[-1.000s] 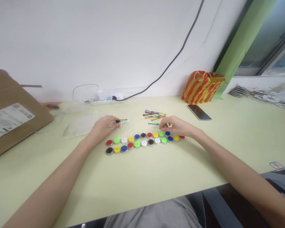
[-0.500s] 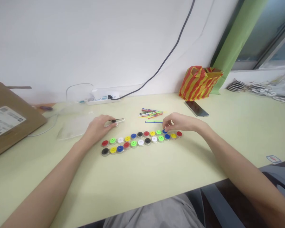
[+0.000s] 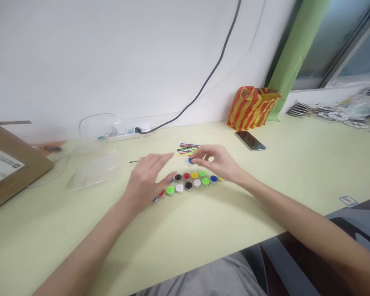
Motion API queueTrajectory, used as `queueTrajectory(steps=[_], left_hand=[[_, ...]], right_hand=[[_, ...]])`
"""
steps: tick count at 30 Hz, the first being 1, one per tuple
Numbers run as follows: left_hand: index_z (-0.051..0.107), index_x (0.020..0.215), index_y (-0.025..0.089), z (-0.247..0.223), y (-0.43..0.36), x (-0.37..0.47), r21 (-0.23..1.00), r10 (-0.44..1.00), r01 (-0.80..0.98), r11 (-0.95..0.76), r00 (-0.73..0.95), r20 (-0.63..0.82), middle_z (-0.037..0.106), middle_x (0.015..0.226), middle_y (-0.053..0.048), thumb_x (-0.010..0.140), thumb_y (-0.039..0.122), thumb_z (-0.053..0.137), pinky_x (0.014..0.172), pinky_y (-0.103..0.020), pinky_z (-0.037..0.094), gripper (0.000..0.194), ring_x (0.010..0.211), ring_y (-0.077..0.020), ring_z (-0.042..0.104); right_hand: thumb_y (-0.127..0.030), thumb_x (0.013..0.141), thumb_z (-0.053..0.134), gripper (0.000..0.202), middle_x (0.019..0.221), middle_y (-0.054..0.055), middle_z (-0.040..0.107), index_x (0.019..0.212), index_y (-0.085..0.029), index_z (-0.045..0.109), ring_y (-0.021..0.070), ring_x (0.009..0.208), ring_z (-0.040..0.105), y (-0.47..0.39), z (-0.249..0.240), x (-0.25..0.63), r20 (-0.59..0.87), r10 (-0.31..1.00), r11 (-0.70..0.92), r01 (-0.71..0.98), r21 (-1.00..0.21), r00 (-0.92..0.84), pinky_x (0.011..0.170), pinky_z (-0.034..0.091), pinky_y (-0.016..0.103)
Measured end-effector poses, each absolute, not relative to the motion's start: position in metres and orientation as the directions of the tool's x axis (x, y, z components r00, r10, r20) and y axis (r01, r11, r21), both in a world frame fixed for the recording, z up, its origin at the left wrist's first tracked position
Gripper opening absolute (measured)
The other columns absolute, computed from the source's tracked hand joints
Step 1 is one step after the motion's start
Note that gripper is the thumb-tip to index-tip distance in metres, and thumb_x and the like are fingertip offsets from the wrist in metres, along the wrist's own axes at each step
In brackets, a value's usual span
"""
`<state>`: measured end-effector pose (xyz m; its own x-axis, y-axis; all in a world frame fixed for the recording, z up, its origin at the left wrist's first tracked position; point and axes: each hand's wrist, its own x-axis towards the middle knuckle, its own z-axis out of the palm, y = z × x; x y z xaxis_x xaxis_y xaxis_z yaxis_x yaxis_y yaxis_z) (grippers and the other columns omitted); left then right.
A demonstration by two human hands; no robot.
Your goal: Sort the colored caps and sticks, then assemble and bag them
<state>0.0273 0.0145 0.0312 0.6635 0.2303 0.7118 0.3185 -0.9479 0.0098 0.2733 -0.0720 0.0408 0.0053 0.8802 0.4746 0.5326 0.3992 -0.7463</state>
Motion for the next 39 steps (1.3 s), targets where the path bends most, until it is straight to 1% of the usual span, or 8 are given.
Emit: queueTrajectory(steps=[5, 9, 11, 14, 19, 22, 34, 39], left_hand=[[0.062, 0.124, 0.022, 0.026, -0.009, 0.044, 0.04, 0.166, 0.199, -0.979, 0.671, 0.723, 0.075, 0.103, -0.006, 0.097, 0.027, 0.065, 0.086, -0.037, 0.051, 0.027, 0.094, -0.0214, 0.069], [0.065, 0.116, 0.022, 0.022, -0.005, 0.041, 0.077, 0.189, 0.201, -0.977, 0.63, 0.753, 0.075, 0.094, -0.005, 0.097, 0.022, 0.064, 0.082, -0.035, 0.051, 0.019, 0.087, -0.0193, 0.067], [0.065, 0.117, 0.022, 0.02, -0.002, 0.039, 0.068, 0.196, 0.222, -0.973, 0.628, 0.753, 0.075, 0.095, -0.005, 0.098, 0.022, 0.063, 0.082, -0.036, 0.051, 0.02, 0.088, -0.0197, 0.068], [0.064, 0.12, 0.022, 0.018, 0.004, 0.035, 0.024, 0.185, 0.252, -0.967, 0.641, 0.745, 0.074, 0.094, -0.006, 0.098, 0.022, 0.061, 0.082, -0.037, 0.052, 0.022, 0.088, -0.0208, 0.068], [0.057, 0.131, 0.022, 0.018, 0.012, 0.027, 0.115, 0.304, 0.327, -0.938, 0.616, 0.727, 0.073, 0.096, -0.006, 0.099, 0.027, 0.059, 0.086, -0.038, 0.052, 0.032, 0.089, -0.0211, 0.068], [0.059, 0.121, 0.022, 0.016, 0.016, 0.025, 0.152, 0.345, 0.344, -0.926, 0.616, 0.708, 0.074, 0.099, -0.005, 0.099, 0.03, 0.059, 0.086, -0.038, 0.051, 0.024, 0.091, -0.0214, 0.069], [0.065, 0.097, 0.02, 0.01, 0.019, 0.026, 0.107, 0.299, 0.317, -0.942, 0.656, 0.693, 0.069, 0.096, -0.007, 0.096, 0.027, 0.064, 0.086, -0.038, 0.049, 0.008, 0.092, -0.0218, 0.066], [0.066, 0.096, 0.021, 0.01, 0.017, 0.027, 0.122, 0.313, 0.324, -0.938, 0.648, 0.695, 0.069, 0.097, -0.007, 0.097, 0.03, 0.062, 0.087, -0.039, 0.05, 0.009, 0.094, -0.0222, 0.066]], right_hand=[[-0.042, 0.087, 0.074, 0.023, 0.091, 0.004, 0.076, 0.089, -0.02, 0.074, 0.0183, 0.08, 0.071, -0.082, 0.027, 0.237, 0.455, 0.89, 0.44, 0.284, -0.852, -0.014, 0.072, 0.055, 0.031], [-0.038, 0.096, 0.064, 0.02, 0.093, 0.004, 0.076, 0.097, -0.02, 0.073, 0.0184, 0.083, 0.072, -0.081, 0.025, 0.24, 0.448, 0.892, 0.446, 0.285, -0.849, -0.06, 0.072, 0.056, 0.03], [-0.031, 0.101, 0.054, 0.022, 0.1, 0.006, 0.076, 0.106, -0.021, 0.072, 0.0198, 0.092, 0.071, -0.073, 0.022, 0.256, 0.474, 0.879, 0.445, 0.45, -0.774, -0.054, 0.079, 0.055, 0.033], [-0.02, 0.101, 0.048, 0.027, 0.113, 0.011, 0.073, 0.111, -0.02, 0.073, 0.0254, 0.109, 0.065, -0.055, 0.013, 0.291, 0.507, 0.857, 0.378, 0.781, -0.497, -0.092, 0.095, 0.049, 0.041], [-0.017, 0.098, 0.055, 0.028, 0.117, 0.014, 0.068, 0.117, -0.02, 0.075, 0.0271, 0.109, 0.059, -0.031, -0.005, 0.334, 0.372, 0.893, 0.367, 0.888, -0.276, -0.254, 0.097, 0.046, 0.044], [-0.022, 0.097, 0.059, 0.024, 0.114, 0.014, 0.067, 0.113, -0.023, 0.078, 0.0272, 0.105, 0.057, -0.026, -0.01, 0.337, 0.351, 0.886, 0.392, 0.892, -0.223, -0.302, 0.094, 0.045, 0.043], [-0.019, 0.091, 0.065, 0.013, 0.093, 0.011, 0.069, 0.081, -0.019, 0.072, 0.026, 0.095, 0.056, -0.034, -0.001, 0.321, 0.35, 0.909, 0.322, 0.914, -0.247, -0.226, 0.084, 0.044, 0.039], [-0.027, 0.093, 0.063, 0.012, 0.093, 0.007, 0.075, 0.087, -0.02, 0.07, 0.023, 0.09, 0.065, -0.043, 0.011, 0.31, 0.476, 0.88, 0.3, 0.79, -0.535, -0.011, 0.087, 0.049, 0.04]])
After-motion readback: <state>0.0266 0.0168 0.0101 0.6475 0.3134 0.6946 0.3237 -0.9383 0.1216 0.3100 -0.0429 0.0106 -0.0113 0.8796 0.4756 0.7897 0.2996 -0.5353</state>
